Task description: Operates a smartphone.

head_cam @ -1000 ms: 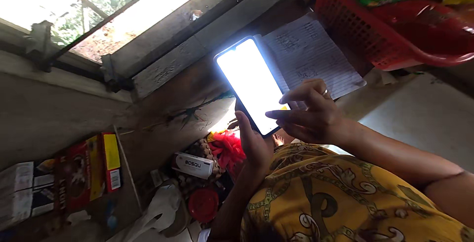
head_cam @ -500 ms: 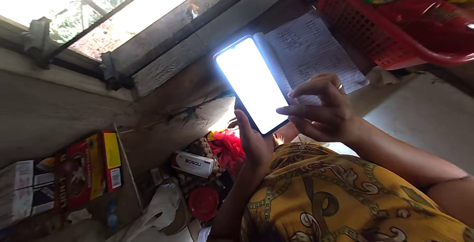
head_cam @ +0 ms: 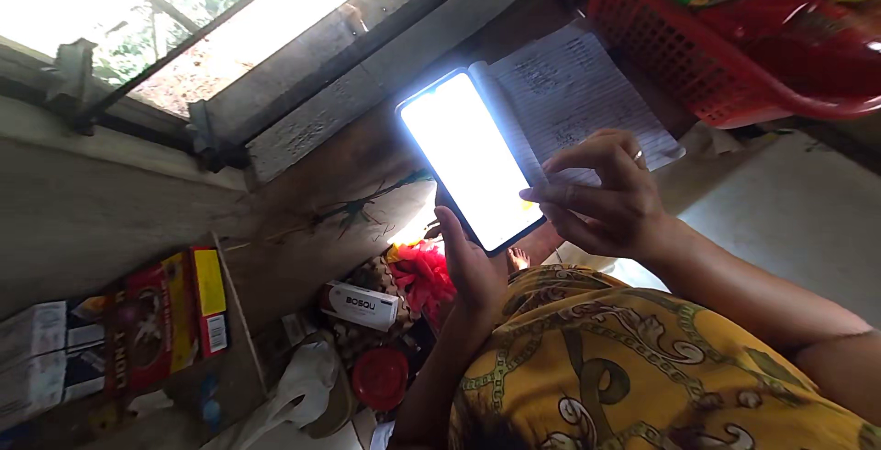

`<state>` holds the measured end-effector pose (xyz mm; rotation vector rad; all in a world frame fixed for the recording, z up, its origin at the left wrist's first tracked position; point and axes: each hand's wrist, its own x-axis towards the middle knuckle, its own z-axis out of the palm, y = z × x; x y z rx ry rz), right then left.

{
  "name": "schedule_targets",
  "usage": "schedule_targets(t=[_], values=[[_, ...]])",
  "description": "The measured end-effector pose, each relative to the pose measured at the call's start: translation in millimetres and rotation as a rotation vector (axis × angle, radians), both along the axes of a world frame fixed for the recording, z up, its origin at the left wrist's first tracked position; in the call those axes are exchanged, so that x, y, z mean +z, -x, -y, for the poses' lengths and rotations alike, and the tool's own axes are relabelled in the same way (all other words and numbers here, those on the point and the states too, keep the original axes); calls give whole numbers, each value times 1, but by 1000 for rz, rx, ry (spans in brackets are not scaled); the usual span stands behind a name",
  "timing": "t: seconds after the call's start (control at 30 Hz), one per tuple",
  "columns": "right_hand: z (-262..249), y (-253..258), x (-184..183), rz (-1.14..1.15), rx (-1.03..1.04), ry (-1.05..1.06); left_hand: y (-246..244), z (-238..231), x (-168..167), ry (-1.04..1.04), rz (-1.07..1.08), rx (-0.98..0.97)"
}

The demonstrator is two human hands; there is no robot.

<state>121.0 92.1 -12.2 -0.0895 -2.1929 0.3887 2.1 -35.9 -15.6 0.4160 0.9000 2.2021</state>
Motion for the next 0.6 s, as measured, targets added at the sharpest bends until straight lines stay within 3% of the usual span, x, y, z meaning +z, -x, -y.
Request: schedule_targets(t=[0.6], values=[[15, 12, 3, 62, 135, -30, -3, 2, -2, 6, 13, -26]])
